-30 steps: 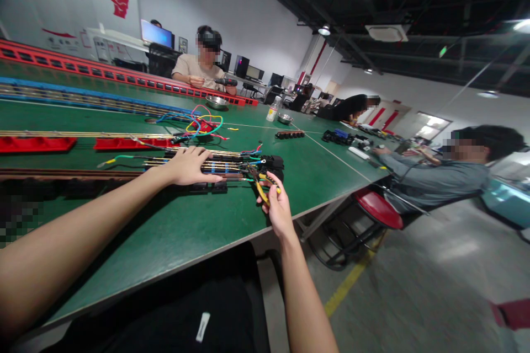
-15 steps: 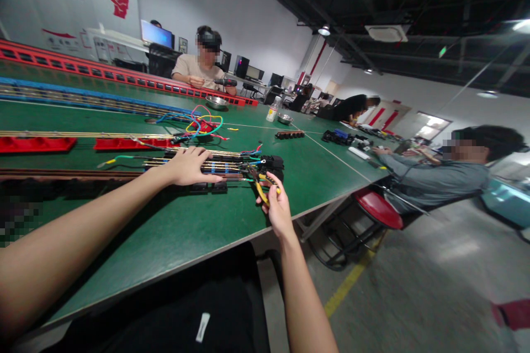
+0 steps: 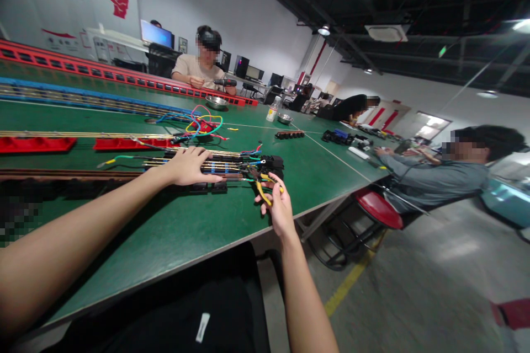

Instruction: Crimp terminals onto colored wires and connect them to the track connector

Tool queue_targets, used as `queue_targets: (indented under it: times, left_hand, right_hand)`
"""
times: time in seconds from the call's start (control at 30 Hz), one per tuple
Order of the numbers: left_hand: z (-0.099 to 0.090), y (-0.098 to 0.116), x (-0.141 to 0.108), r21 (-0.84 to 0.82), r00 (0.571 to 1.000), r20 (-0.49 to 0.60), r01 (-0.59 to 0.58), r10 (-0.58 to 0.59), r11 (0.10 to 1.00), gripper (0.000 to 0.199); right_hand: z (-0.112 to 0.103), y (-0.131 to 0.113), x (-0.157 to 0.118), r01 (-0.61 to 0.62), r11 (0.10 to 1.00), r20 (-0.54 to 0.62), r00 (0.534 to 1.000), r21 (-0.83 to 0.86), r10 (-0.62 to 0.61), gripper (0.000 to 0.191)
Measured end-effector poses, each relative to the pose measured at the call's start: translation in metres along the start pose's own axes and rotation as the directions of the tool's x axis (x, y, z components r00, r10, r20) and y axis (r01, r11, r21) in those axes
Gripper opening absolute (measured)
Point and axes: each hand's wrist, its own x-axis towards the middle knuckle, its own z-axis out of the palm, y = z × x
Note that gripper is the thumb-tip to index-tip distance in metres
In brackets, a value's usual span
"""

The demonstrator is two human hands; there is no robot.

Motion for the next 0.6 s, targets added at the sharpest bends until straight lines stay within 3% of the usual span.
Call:
queue_targets:
  times: [0.6]
  left_hand:
    - [0.0006, -0.0006, 0.0003, 0.002, 1.000, -0.008, 0.001, -0.001, 1.000, 0.106]
  right_hand:
    - [-0.0008, 0.0004, 0.0004, -0.006, 1.000, -0.017, 1.000, 0.006, 0.006, 0.048]
